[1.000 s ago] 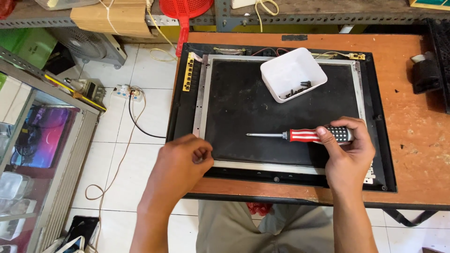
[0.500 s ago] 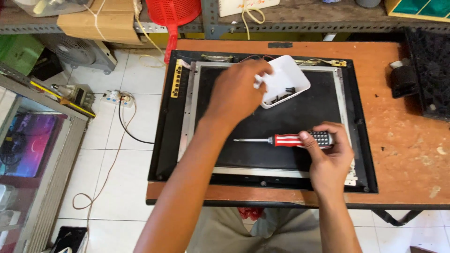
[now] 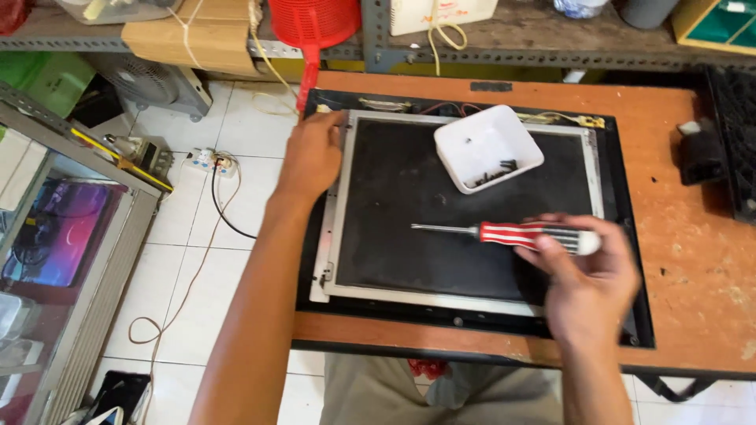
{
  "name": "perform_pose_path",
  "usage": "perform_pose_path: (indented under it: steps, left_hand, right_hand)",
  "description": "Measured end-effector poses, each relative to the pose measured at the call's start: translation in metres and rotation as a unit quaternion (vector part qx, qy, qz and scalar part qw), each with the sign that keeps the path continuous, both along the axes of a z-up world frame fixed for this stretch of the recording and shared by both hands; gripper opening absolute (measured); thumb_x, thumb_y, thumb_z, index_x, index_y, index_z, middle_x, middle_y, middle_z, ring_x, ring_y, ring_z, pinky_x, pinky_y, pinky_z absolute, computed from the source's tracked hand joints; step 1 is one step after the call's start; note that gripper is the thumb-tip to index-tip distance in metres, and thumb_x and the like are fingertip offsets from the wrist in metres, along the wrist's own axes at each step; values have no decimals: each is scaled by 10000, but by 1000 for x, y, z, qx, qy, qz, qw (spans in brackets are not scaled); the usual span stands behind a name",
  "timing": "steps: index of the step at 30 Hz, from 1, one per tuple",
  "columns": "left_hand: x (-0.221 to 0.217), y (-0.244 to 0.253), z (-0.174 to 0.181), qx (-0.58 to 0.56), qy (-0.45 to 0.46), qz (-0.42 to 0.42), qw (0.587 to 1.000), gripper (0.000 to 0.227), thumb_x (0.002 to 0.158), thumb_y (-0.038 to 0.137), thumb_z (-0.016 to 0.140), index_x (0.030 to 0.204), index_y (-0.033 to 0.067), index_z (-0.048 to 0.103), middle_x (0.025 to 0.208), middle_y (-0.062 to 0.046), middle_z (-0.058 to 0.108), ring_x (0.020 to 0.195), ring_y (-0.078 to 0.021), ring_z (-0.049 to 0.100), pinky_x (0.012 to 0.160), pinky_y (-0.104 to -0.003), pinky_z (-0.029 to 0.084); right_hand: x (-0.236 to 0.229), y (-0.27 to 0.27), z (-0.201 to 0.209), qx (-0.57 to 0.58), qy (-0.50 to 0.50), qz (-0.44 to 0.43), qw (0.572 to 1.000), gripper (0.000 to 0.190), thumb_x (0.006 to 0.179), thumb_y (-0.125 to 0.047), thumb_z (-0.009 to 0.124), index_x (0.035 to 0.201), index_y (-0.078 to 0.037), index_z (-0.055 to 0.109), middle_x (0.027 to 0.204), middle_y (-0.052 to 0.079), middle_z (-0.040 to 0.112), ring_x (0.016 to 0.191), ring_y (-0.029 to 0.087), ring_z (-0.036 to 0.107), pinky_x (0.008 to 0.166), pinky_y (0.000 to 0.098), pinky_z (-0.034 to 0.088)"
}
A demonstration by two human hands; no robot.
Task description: The person uses a screwdriver to remove screws from the metal frame of a disassembled electronic device, likely a monitor or television. They place the removed screws into a white container and then detach a metal bracket from the frame.
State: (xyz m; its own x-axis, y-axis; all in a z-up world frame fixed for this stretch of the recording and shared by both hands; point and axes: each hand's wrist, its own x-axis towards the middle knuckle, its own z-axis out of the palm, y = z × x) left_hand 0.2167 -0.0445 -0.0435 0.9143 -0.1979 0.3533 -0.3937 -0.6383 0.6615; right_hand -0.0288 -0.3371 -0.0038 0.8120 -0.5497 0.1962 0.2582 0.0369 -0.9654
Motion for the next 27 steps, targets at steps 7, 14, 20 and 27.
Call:
perform_pose_path:
  steps: [7,14,20,27]
  left_hand:
    - [-1,-6,-11,-5,-77,-22,997,314,920,-34,580,1196,-43,730,1090,-126,610,1030,-341,629,956,-421,510]
    - [2,-8,-19,-69,-116,-19,991,174,862,-55,632,958,-52,777,1031,-116,667,963,-309,671,911,-396,541]
    - [1,-10,-22,-79,-54,18,995,211,871,-33,596,948,-18,792,1016,-54,659,887,-274,683,778,-433,580]
    - [4,-14,-32,-74,-63,28,995,223,891,-34,601,991,-10,798,1044,-41,672,916,-252,699,755,-394,612]
  right_hand:
    - [83,28,82,-336,-172,-36,926,432,1055,91,841,1294,-10,495,1266,166,513,1166,268,544,1054,371,473]
    - [194,107,95,-423,-159,86,888,386,1032,-39,816,1255,-80,504,1070,64,529,901,180,481,792,310,399]
    - [205,124,94,-476,-96,85,870,352,1027,-30,817,1224,-74,530,973,47,565,818,182,479,742,333,388]
    - [200,119,96,-490,-55,70,867,329,1078,-85,796,1262,-71,523,900,40,496,742,163,391,668,320,324]
